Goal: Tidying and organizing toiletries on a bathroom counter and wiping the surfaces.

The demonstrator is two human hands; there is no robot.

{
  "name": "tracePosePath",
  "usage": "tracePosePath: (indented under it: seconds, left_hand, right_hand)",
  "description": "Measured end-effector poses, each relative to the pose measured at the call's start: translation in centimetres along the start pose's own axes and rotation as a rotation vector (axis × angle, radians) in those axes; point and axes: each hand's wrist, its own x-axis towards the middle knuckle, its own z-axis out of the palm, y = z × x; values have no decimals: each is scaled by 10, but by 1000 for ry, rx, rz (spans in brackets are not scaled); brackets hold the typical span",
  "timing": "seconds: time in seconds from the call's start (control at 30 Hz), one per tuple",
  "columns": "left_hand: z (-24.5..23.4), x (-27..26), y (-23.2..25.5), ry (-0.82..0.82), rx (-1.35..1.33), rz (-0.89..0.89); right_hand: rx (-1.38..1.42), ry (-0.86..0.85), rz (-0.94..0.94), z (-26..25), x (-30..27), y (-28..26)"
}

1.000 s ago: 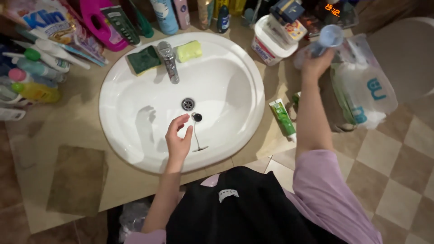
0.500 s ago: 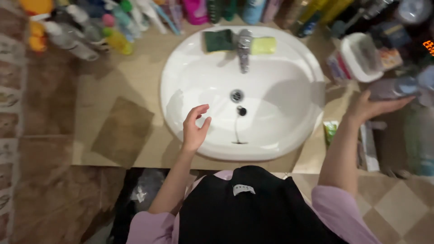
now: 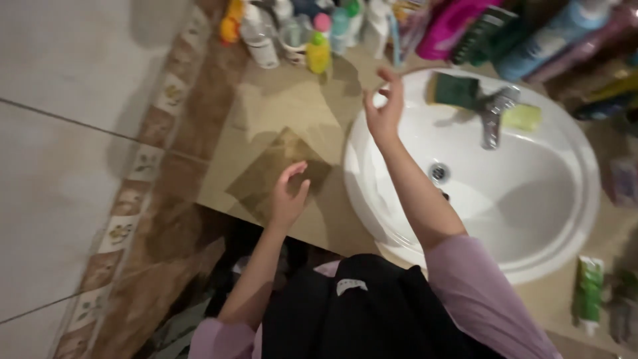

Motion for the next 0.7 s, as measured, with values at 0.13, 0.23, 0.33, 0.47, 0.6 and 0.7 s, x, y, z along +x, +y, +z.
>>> tracePosePath:
  seconds: [0.13, 0.23, 0.33, 0.47, 0.6, 0.7]
  left_hand:
    - [-53, -11, -1, 98, 62, -50]
    - [-79, -20, -5, 159, 91, -141]
    - [-92, -27, -8, 200, 134, -158]
    - [-89, -16, -19, 160, 126, -128]
    - [-59, 48, -13, 58, 288, 103]
    - [-28, 100, 4, 120, 411, 278]
  right_hand:
    - [-104, -147, 50, 81, 46, -12]
    - [-251, -198, -160, 104, 73, -35]
    - [-389, -227, -328, 108, 79, -40]
    - [-380, -324, -258, 102, 70, -11]
    - [-314, -423, -191, 77, 58, -50]
    - [-182, -567, -204, 60, 57, -106]
